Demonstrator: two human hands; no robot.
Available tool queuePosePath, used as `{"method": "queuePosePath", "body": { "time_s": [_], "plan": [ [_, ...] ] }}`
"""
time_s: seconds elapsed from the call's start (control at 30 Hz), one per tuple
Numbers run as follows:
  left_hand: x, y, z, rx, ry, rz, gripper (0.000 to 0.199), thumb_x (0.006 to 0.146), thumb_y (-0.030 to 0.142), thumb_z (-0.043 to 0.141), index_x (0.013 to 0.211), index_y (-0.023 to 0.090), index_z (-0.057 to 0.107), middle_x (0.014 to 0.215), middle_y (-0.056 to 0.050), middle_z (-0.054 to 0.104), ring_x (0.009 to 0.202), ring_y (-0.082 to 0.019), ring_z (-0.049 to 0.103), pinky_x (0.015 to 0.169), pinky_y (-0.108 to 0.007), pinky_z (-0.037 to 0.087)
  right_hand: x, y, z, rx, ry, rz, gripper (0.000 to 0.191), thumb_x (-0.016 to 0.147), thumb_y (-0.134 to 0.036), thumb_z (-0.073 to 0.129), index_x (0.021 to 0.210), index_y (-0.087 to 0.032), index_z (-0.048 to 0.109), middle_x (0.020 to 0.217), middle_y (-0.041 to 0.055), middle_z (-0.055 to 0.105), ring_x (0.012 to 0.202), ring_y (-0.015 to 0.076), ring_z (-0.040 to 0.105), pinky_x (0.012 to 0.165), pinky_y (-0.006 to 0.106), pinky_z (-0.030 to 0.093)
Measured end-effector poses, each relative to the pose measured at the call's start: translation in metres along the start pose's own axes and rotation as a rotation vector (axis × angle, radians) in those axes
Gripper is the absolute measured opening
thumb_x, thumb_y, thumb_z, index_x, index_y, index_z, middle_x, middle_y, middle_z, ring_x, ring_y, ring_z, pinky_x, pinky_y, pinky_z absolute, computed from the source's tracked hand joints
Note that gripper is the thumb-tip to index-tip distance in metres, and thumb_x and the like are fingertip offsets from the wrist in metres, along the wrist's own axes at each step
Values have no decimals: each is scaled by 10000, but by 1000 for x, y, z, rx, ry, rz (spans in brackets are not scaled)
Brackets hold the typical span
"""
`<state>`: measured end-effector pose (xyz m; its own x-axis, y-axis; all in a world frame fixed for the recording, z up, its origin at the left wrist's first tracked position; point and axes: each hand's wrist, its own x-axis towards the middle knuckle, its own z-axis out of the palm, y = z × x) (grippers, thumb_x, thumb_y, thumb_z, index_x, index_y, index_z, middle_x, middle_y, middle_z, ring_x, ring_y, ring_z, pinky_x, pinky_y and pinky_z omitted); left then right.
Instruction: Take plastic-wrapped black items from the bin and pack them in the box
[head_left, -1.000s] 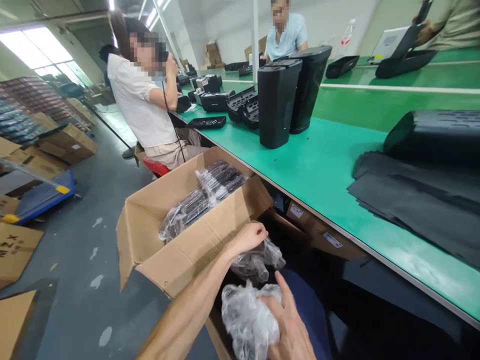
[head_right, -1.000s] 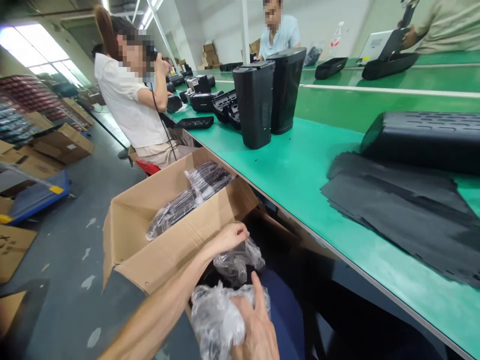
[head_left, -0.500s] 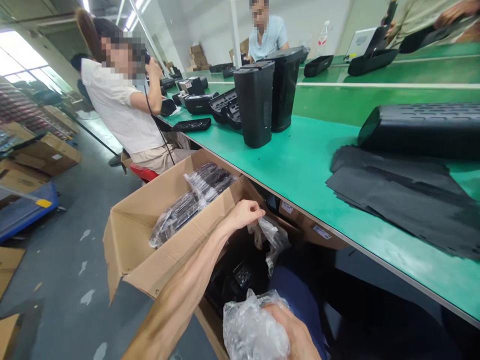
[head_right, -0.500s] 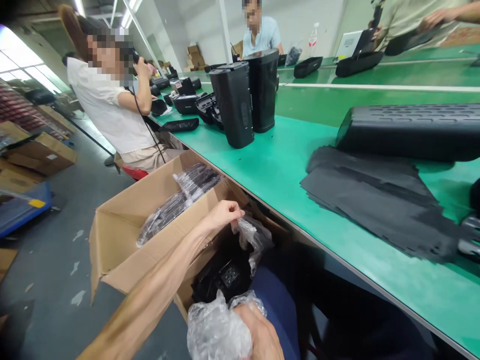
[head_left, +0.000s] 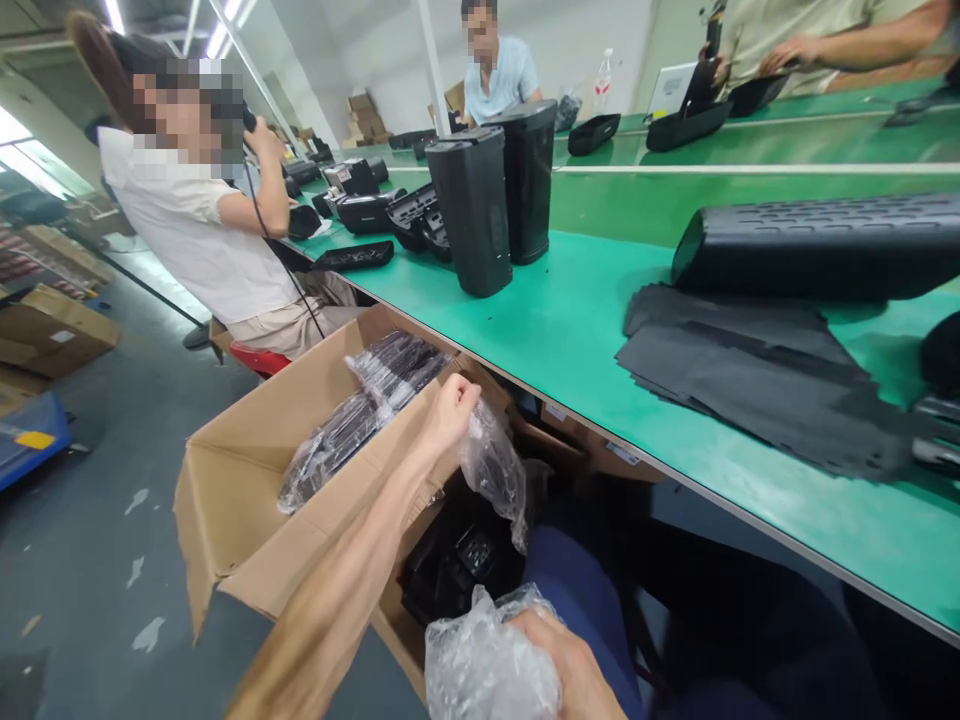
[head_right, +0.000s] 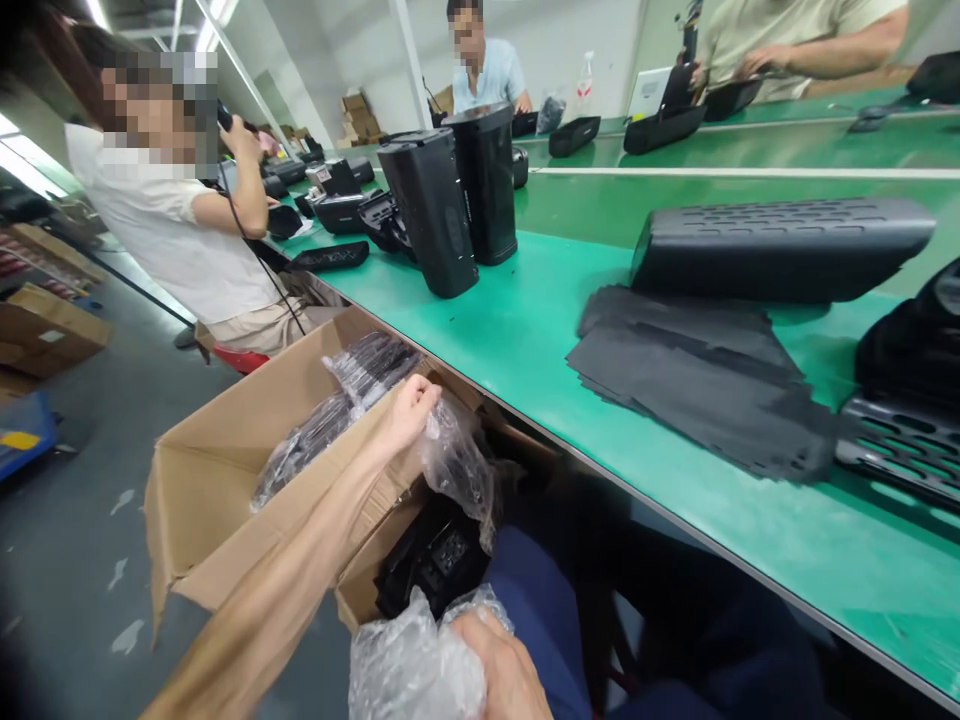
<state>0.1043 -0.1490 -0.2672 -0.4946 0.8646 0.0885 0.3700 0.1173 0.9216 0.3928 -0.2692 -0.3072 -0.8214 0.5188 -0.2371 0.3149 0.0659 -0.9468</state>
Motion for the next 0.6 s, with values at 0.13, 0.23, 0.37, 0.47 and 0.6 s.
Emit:
{"method": "queuePosePath", "body": {
  "time_s": [0.13, 0.23, 0.37, 0.47, 0.6],
  "plan": [
    [-2, 15, -4, -43, -27, 46, 305, 915, 469, 661, 794, 222, 529, 620, 85, 430, 537, -83, 387, 512, -196, 275, 0, -8, -5, 13, 0, 47, 137, 818, -367, 555, 803, -233, 580, 891, 23, 634, 841, 210, 631, 756, 301, 454],
    [-4, 30, -9, -134, -22, 67, 383, 877, 558, 703, 819, 219, 535, 631, 88, 427, 524, -71, 378, 498, -185, 277, -1, -15, -8, -20, 8, 35, 153, 800, -388, 596, 820, -237, 614, 898, 21, 665, 852, 213, 636, 769, 287, 473],
    [-11, 52, -30, -264, -74, 21, 467, 831, 643, 733, 833, 223, 530, 616, 86, 462, 459, -65, 398, 442, -186, 350, -5, -13, -21, 33, -6, 32, 209, 793, -356, 592, 940, -240, 686, 966, 34, 711, 894, 232, 675, 808, 300, 501],
    [-30, 73, -50, -495, -162, -84, 417, 869, 592, 710, 811, 237, 501, 571, 97, 415, 400, -59, 366, 379, -180, 351, -5, -2, -40, 125, 51, 79, 670, 750, -333, 614, 1413, -250, 569, 966, 28, 735, 907, 246, 708, 863, 327, 524],
    [-70, 105, -58, -847, -198, -238, 343, 853, 471, 766, 766, 244, 524, 530, 98, 356, 378, -43, 273, 345, -156, 260, 3, 2, -60, 123, 199, 179, 1002, 798, -308, 569, 1685, -230, 110, 757, -35, 681, 737, 214, 702, 809, 347, 551]
  ]
}}
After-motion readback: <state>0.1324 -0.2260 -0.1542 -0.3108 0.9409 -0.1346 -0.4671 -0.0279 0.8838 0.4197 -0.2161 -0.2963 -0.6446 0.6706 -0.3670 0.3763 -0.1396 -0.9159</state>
